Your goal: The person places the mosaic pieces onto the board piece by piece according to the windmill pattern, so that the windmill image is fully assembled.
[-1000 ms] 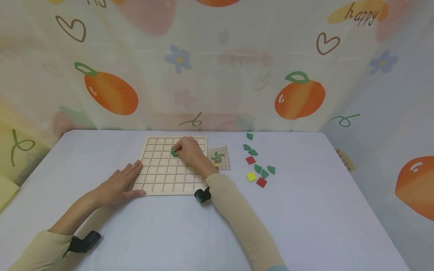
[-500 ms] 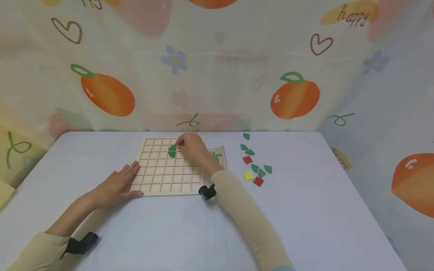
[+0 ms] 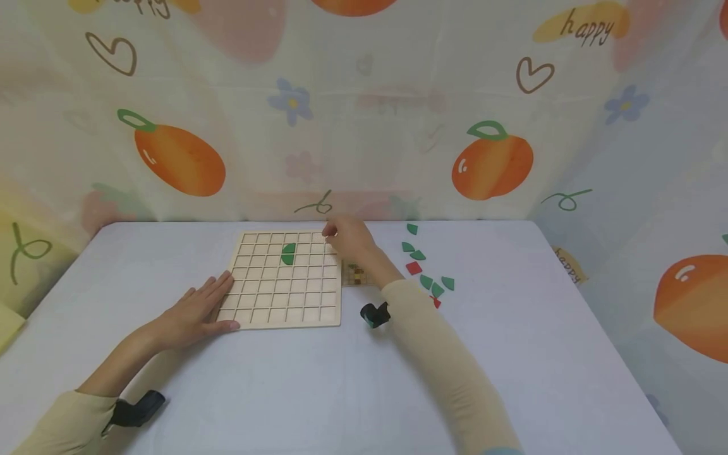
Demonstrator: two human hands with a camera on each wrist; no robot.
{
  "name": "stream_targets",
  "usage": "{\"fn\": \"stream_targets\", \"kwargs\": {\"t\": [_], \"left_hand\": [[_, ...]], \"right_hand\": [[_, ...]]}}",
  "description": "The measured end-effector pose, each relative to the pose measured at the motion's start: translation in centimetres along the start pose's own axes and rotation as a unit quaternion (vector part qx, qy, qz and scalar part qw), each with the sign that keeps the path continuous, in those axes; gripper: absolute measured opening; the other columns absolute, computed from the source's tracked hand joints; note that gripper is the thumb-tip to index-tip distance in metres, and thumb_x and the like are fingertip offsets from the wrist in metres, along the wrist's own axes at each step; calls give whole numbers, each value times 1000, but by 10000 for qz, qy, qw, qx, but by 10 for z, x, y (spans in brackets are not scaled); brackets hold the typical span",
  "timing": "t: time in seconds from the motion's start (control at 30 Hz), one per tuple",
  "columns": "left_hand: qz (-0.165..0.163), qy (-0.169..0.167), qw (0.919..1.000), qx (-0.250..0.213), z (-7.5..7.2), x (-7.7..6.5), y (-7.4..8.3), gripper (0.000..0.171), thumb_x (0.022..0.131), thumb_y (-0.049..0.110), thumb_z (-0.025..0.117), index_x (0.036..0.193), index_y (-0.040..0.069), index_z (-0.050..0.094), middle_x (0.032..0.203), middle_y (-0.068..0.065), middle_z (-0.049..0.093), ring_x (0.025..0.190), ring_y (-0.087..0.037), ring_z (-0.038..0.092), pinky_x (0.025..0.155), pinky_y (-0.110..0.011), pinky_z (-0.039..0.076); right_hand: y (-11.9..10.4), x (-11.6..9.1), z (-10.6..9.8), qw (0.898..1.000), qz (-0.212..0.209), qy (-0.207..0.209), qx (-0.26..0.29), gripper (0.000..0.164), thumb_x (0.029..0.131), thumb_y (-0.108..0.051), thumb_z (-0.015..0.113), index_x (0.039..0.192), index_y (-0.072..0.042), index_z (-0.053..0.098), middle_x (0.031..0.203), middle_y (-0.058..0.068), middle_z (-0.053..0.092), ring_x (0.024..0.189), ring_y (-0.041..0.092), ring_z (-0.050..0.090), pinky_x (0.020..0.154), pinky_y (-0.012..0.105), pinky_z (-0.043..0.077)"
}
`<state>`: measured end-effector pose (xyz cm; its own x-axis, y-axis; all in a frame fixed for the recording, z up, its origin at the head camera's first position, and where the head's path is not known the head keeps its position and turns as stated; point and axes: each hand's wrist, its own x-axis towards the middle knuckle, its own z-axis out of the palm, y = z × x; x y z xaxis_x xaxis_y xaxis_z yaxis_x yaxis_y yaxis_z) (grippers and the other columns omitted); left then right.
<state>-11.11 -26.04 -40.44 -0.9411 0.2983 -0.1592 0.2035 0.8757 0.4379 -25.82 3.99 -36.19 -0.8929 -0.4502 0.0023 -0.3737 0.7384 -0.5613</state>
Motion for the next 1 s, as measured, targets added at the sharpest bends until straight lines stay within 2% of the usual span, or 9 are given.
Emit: {"fn": "stream_targets", "kwargs": {"t": [0.47,0.63,1.0], "left_hand": [[-25,-65,10000,-14,-3,-2,1,101,88,55,65,154,-4,15,161,-23,11,146,-47,8,113,-66,5],[22,-24,10000,12,-3,-2,1,101,88,55,64,154,-5,16,161,-24,12,145,-48,9,112,-67,6],[72,-42,10000,-44,-2,-1,-2,102,88,57,63,154,-4,15,161,-23,11,146,-48,8,112,-67,6]], "right_hand": [[42,-14,-21,9990,195,380,89,18,93,-8,66,109,-2,72,106,12,69,98,25,63,84,36,53],[56,-21,-33,9985,416,336,112,20,95,-8,64,113,-1,71,109,13,68,100,27,61,82,37,53],[98,-33,-51,9979,505,336,-238,20,92,-5,66,110,3,71,106,19,69,98,32,63,82,41,54]]}}
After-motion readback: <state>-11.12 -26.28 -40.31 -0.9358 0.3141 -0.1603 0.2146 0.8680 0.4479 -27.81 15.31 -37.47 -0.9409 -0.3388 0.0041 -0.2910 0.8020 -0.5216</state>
